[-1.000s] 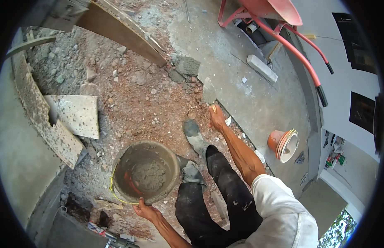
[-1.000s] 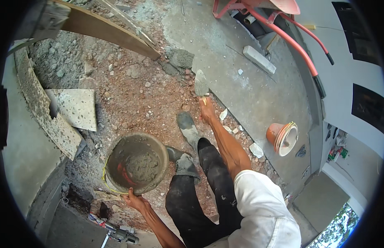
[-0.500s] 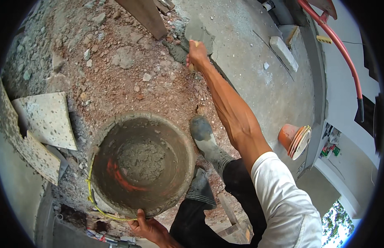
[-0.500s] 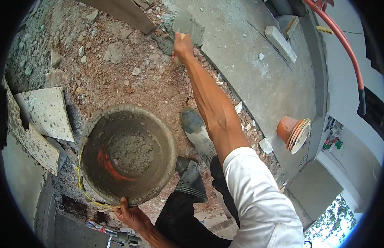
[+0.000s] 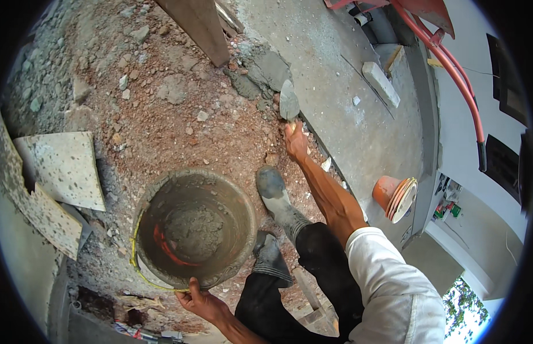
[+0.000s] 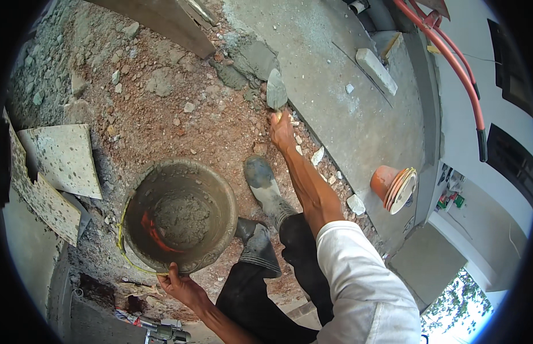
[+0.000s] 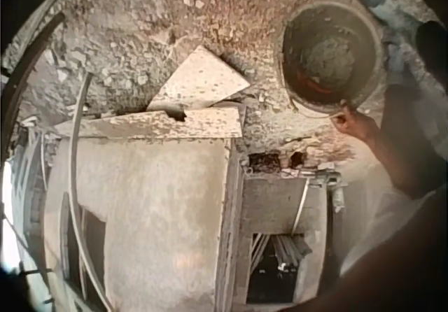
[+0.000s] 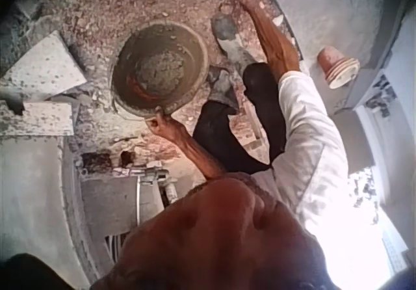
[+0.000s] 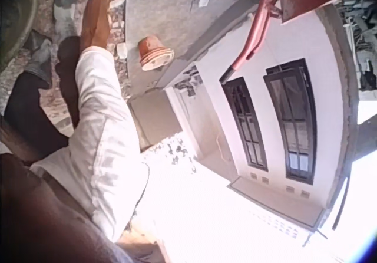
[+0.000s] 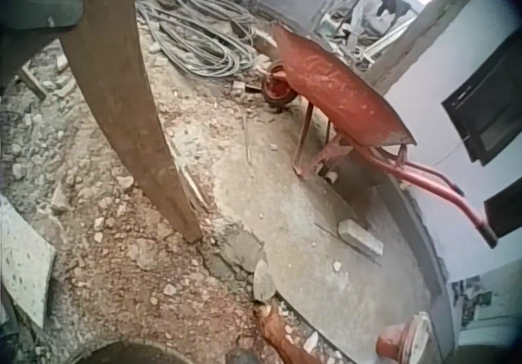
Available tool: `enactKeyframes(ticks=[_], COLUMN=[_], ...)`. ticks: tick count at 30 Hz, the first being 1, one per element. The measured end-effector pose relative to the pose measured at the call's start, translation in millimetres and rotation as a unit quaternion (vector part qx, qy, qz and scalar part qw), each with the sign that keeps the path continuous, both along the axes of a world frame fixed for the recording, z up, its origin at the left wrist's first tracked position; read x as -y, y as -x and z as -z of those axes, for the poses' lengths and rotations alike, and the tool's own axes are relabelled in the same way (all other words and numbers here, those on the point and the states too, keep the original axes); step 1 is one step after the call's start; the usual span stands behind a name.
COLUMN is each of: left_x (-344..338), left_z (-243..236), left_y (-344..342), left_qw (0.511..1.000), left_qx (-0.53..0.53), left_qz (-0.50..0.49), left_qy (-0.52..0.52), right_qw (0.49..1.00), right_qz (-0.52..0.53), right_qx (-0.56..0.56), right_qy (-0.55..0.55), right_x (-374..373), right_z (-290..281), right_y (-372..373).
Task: The person applies plaster to a concrete ledge using a trowel and a hawk, then refills a bucket with wet plaster from a barrel and washes their hands and tools.
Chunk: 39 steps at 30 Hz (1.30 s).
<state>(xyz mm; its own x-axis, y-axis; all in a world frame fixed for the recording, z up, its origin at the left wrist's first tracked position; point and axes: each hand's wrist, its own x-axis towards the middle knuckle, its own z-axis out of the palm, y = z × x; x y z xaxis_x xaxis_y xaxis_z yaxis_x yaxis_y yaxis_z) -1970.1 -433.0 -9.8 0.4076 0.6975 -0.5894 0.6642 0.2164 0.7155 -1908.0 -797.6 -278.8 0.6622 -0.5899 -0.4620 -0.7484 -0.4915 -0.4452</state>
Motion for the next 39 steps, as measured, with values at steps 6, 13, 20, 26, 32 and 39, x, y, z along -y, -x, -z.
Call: enactKeyframes(ticks=[6,13,20,26,32,39], left_x=[4.8,13.2,29.8,41.1,46.6,14.8], left_z=[-11.5,-21.3,-25.2,-28.0,-40.2,-96.1], left_y=[-0.2,11.0,21.2,35.2,39.5,62.6], left_qw=[0.999,1.000,0.999,0.998,0.993,0.981], left_qx=[0.025,0.009,0.035,0.049,0.054,0.138], left_qz=[-0.025,-0.028,0.006,-0.021,-0.048,-0.083], left_qy=[0.036,0.007,0.002,0.038,0.098,0.109], right_qw=[0.881,0.974,0.988,0.988,0.956,0.976], right_qz=[0.391,0.011,-0.106,-0.143,-0.270,-0.182], right_qx=[0.088,0.100,-0.090,-0.063,-0.102,-0.047], right_qy=[-0.252,-0.200,-0.064,-0.008,0.050,-0.108], right_x=[-47.1,-44.9,21.3,19.4,43.5,22.8], right_z=[-32.9,33.7,-24.2,-63.6,-49.0,-285.0], right_y=[-78.9,-167.7,-13.0,4.2,-65.1,138.1])
